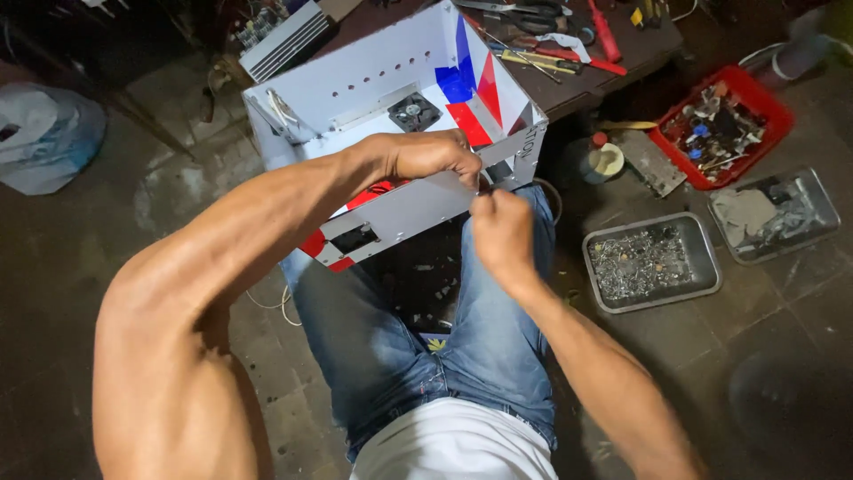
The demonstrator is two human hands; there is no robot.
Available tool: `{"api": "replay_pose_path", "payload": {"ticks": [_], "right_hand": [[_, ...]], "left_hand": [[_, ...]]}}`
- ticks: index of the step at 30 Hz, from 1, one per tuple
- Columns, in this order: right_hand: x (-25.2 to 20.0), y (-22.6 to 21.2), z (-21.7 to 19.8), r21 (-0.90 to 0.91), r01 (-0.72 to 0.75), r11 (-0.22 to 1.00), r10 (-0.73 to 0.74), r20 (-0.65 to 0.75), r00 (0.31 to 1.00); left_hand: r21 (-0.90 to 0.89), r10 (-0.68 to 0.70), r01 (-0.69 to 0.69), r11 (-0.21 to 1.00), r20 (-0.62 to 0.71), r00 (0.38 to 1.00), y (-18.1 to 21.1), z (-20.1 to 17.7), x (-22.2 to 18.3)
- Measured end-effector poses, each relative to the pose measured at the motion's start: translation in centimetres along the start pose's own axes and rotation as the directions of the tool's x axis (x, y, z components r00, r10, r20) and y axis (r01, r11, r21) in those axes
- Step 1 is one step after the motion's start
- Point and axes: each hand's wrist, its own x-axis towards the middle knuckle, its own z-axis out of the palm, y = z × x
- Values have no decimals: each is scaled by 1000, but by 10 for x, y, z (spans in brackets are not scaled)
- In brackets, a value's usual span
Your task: Installing a cooling fan into a metal electronic enclosure using a screwdriver and screws.
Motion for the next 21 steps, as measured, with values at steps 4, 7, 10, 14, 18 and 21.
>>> {"api": "replay_pose_path", "payload": {"ticks": [4, 7, 10, 14, 18, 21], "right_hand": [[5, 14, -16, -810, 567, -149, -822, 420, 384], [1, -4, -17, -714, 429, -553, -781, 624, 31], [23, 21, -20, -773, 580, -255, -847, 468, 252], [-3, 12, 5, -173, 175, 969, -185, -40, 982], [3, -10, -1, 303, -345, 888, 236, 343, 909], [-6, -14, -4, 400, -426, 812, 239, 438, 867]], "left_hand": [[141, 63, -69, 988, 46, 997, -4, 5, -4], [146, 40, -47, 988, 48, 998, -12, -1, 4], [114, 29, -33, 993, 35, 999, -3, 0, 3], [114, 16, -22, 993, 54, 998, -21, -4, 8], [31, -59, 59, 998, 0, 998, 49, 12, -23], [34, -73, 72, 997, 7, 997, 36, 8, -15]]}}
